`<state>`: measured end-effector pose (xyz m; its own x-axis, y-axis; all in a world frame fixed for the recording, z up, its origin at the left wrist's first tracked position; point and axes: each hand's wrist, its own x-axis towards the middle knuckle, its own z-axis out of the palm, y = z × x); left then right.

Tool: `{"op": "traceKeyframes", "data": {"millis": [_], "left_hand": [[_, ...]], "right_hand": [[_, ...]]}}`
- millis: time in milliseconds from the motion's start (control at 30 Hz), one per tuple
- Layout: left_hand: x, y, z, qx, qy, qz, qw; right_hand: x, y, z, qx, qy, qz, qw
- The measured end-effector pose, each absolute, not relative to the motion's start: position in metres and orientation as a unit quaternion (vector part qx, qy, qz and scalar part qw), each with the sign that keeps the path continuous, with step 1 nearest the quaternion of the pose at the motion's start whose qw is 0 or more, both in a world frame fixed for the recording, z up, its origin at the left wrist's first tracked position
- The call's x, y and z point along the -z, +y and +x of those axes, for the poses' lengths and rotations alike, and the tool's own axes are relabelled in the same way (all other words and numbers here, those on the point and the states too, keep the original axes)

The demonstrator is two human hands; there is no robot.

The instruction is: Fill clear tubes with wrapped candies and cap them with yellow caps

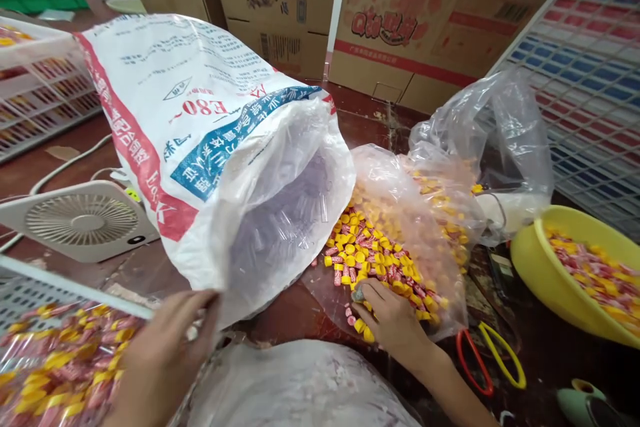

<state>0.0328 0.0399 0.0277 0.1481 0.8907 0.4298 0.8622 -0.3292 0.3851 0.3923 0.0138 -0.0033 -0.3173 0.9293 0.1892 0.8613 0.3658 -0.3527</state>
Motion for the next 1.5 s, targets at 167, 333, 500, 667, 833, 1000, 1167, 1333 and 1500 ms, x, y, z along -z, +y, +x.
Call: {"op": "traceKeyframes", "data": {"millis": [167, 333, 500, 667, 833, 1000, 1167, 1333, 1500], "left_hand": [[-0.017, 0.085, 0.122, -0.171, 0.600, 0.781, -0.021], [-0.024, 0.100, 0.151, -0.038, 0.658, 0.752, 0.034], [-0.023, 0.111, 0.154, -0.026, 0.689, 0.722, 0.058], [-0.022, 0.094, 0.148, -0.187, 0.582, 0.747, 0.261], [-0.031, 0.069, 0.159, -0.241, 0.465, 0.557, 0.645], [-0.021, 0.062, 0.167, -0.300, 0.427, 0.394, 0.757], [-0.011, 0.059, 0.174, -0.309, 0.410, 0.288, 0.808], [-0.015, 0.057, 0.186, -0.284, 0.370, 0.238, 0.852], [-0.017, 0.064, 0.178, -0.242, 0.395, 0.356, 0.812]], "right_hand": [[-0.015, 0.018, 0.388, -0.124, -0.772, -0.562, 0.271], [-0.015, 0.016, 0.386, -0.148, -0.746, -0.574, 0.303], [-0.015, 0.020, 0.376, -0.179, -0.721, -0.571, 0.349], [-0.025, 0.028, 0.358, -0.184, -0.644, -0.570, 0.476], [-0.042, 0.037, 0.345, -0.221, -0.667, -0.514, 0.492], [-0.046, 0.035, 0.348, -0.274, -0.755, -0.440, 0.402], [-0.028, 0.028, 0.341, -0.145, -0.805, -0.446, 0.363], [-0.006, 0.028, 0.330, -0.057, -0.783, -0.473, 0.400], [-0.016, 0.033, 0.349, -0.150, -0.805, -0.452, 0.355]]}}
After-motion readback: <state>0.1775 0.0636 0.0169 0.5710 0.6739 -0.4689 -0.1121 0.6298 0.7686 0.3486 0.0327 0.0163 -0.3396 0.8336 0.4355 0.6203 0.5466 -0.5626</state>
